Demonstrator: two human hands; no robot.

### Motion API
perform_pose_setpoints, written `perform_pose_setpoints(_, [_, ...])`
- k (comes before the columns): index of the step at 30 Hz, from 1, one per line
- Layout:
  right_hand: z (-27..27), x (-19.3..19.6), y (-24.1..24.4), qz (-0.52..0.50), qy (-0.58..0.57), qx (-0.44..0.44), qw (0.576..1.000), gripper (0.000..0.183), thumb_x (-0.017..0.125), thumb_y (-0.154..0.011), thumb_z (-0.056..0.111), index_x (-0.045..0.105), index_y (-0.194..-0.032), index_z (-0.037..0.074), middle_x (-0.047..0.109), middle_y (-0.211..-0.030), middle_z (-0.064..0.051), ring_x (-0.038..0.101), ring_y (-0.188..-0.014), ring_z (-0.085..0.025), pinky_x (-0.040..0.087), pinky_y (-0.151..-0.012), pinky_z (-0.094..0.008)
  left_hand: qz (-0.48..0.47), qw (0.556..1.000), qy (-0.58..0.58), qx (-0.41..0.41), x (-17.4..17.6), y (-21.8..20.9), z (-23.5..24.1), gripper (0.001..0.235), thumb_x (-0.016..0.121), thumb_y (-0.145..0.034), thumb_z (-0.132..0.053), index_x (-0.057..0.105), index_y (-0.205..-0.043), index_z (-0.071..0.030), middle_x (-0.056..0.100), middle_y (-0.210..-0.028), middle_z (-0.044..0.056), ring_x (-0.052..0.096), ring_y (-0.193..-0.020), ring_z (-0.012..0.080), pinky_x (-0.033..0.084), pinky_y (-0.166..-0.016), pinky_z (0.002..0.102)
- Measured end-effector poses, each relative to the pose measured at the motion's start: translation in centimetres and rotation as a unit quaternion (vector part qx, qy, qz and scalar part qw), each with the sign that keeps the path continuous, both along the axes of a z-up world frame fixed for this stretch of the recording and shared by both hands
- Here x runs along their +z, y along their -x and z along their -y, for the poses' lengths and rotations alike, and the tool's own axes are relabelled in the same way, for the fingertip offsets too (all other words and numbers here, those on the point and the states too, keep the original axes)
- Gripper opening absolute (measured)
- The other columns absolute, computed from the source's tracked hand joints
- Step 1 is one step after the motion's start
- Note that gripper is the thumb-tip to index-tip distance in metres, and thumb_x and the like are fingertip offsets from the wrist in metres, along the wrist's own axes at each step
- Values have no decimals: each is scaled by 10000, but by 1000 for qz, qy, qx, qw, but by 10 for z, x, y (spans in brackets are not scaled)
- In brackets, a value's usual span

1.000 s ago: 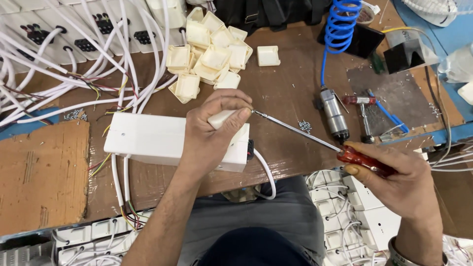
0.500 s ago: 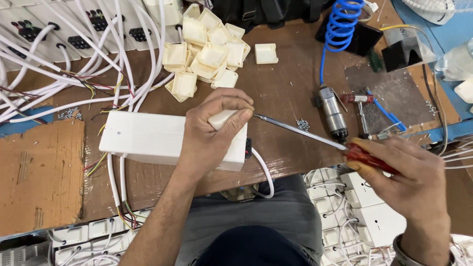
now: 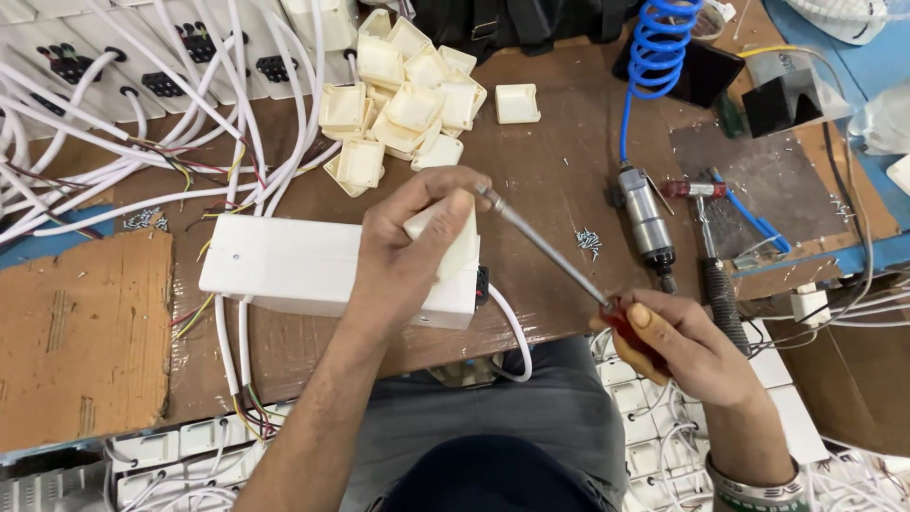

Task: The person assembles a white electrical box by inserting plastic inserts and securing them with screws. They use a manual screwdriver and a pneumatic screwdriver to fasten screws into the box, then attach a small white plastic cover to the side.

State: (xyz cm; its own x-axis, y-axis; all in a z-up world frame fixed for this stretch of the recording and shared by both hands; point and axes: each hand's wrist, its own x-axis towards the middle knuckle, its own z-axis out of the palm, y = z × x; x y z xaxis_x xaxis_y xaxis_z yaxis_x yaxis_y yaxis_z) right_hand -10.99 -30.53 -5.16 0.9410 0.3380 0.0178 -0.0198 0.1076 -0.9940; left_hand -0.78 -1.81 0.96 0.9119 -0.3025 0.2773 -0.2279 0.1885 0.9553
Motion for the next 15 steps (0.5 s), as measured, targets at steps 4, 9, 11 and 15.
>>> perform_pose_setpoints(4, [-8,-7,-2,55,60,-22,996,194,525,-1019,144,635,-986,-12,544,-588,27,400,-435,-53,314,-400,-200,3,1000,-13,27,0,0,3,386,508,-1057,-312,597,-1349,-76,693,-1165,67,672,-1076,157,572,-886,289])
perform_pose_setpoints(9, [-70,27,-6,20,101,-220,970,642,876,-630,100,640,-1210,-41,778,-1022,-116,582,-571,-84,466,-483,-209,33,996,-75,21,-4,12,20,472,416,-1052,-323,427,-1450,-70,608,-1223,107,642,-1110,212,612,-791,336])
perform_pose_setpoints(11, [-83,31,-9,35,88,-232,968,694,892,-585,63,594,-1202,-48,731,-1187,-136,645,-682,-125,535,-580,-233,58,994,-89,8,-8,21,32,480,423,-1054,-311,403,-1464,-62,602,-1207,114,617,-977,186,564,-715,319])
perform_pose_setpoints(15, [-100,41,-13,82,136,-265,951,874,958,-531,70,574,-1311,-22,732,-854,-69,739,-771,-143,529,-610,-215,109,987,-114,-11,2,34,41,524,465,-1060,-297,319,-1477,-14,544,-1226,148,592,-1040,204,542,-863,353])
